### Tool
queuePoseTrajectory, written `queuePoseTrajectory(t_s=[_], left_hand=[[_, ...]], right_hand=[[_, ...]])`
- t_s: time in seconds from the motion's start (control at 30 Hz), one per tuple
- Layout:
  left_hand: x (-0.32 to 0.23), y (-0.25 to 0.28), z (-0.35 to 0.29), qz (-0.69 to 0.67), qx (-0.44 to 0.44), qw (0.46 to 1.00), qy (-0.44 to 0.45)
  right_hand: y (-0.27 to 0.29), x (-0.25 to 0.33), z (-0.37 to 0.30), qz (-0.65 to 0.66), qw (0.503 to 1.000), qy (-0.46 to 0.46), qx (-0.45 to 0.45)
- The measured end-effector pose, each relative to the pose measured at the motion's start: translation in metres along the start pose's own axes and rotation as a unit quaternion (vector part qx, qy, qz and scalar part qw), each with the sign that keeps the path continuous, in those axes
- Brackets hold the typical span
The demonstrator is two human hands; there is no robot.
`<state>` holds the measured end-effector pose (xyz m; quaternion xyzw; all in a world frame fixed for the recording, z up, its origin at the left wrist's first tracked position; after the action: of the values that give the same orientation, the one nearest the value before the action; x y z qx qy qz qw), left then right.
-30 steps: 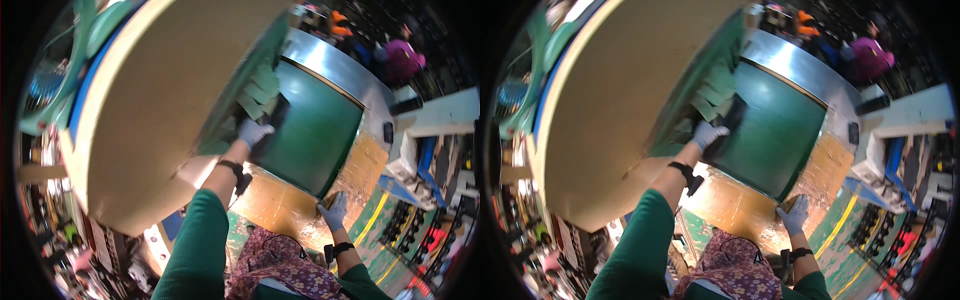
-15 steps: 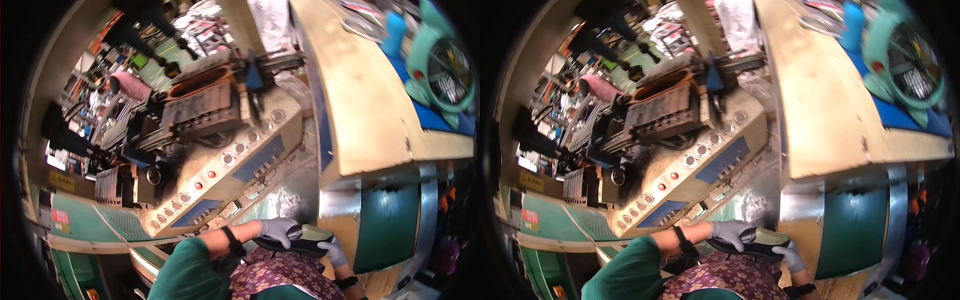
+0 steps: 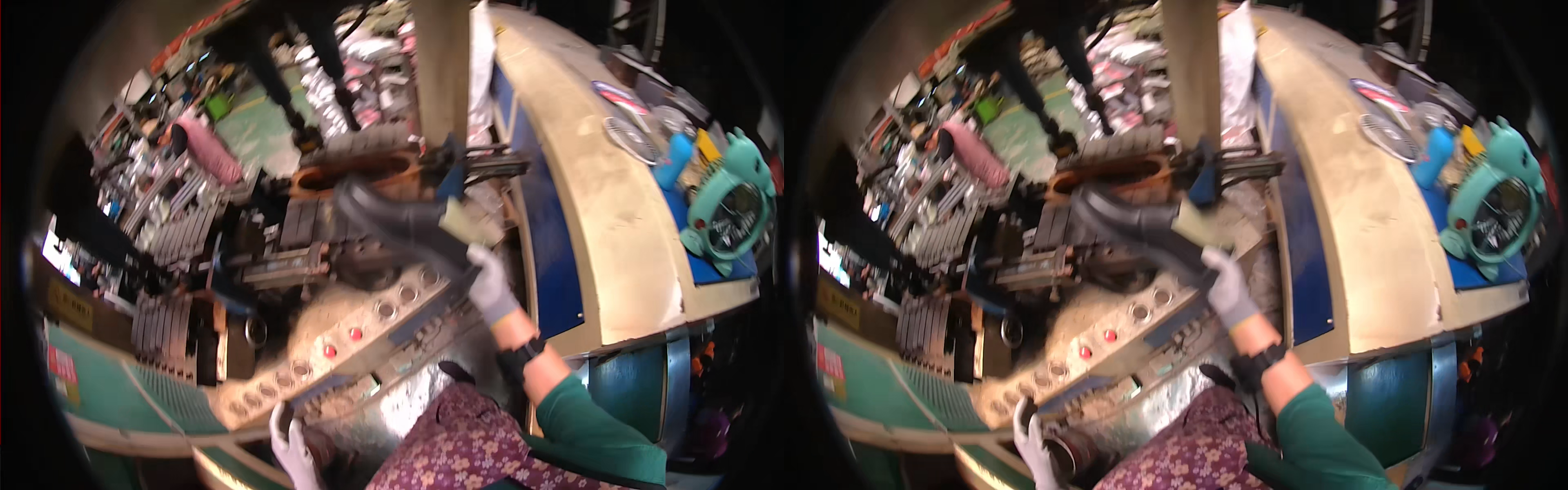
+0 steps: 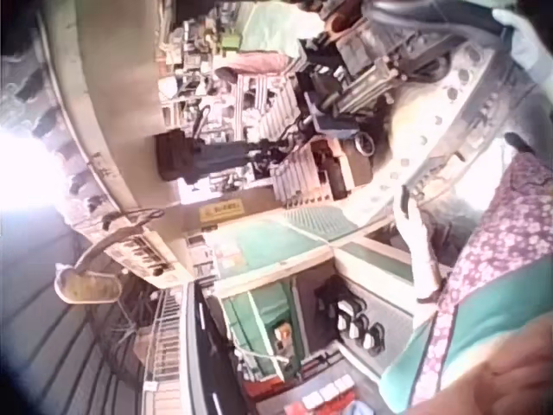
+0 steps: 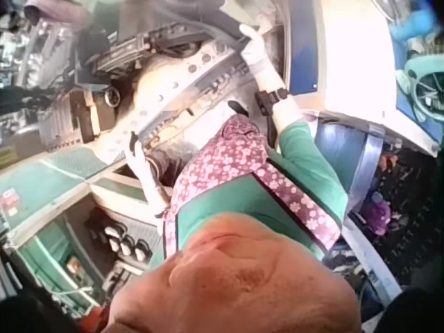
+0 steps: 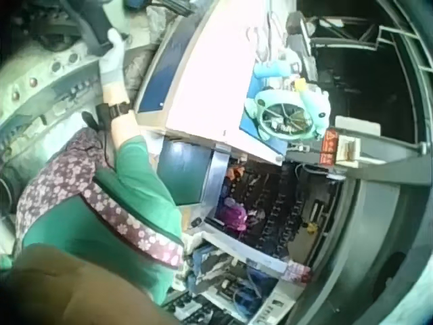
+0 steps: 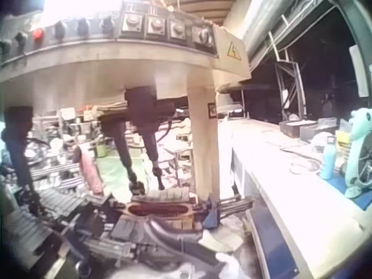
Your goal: Operating a shoe lasting machine and placing shoe components on a conveyor belt.
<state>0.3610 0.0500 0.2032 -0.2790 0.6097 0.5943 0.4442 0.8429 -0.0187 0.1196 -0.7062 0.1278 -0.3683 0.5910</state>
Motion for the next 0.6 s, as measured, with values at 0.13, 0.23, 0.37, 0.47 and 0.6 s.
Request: queuePoseTrajectory(t_s=[0.13,0.23,0.37,0.47,0.6], left_hand=[[0.035,-0.051,-0.001,0.112,-0.031,0.993,0.035],[0.056,-0.078,-0.012,0.102,-0.074,0.988,0.094],[0.098,-0.098,-0.035,0.116,-0.084,0.978,0.149],[0.118,-0.095,-0.066,0.214,-0.110,0.952,0.188],[0.171,-0.084,-0.140,0.140,-0.178,0.920,0.319]], right_hand=[[-0.070,0.055,0.116,-0.172,0.976,0.113,0.070],[-0.089,0.046,0.187,-0.286,0.944,0.145,0.081],[-0.089,0.026,0.268,-0.441,0.872,0.170,0.127],[-0.081,-0.002,0.318,-0.502,0.837,0.171,0.132],[-0.063,-0.043,0.372,-0.489,0.858,0.068,0.142]])
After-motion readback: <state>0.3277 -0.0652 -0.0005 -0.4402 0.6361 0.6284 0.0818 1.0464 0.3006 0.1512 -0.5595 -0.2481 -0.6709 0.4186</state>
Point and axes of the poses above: each hand's wrist, its own z-axis towards the middle knuckle, its own y-axis out of the back of the hand, x = y × z, the point moved 4 cm from there along z, towards the middle knuckle, and after that the axes turned 13 degrees about z, right-handed, at the moved point
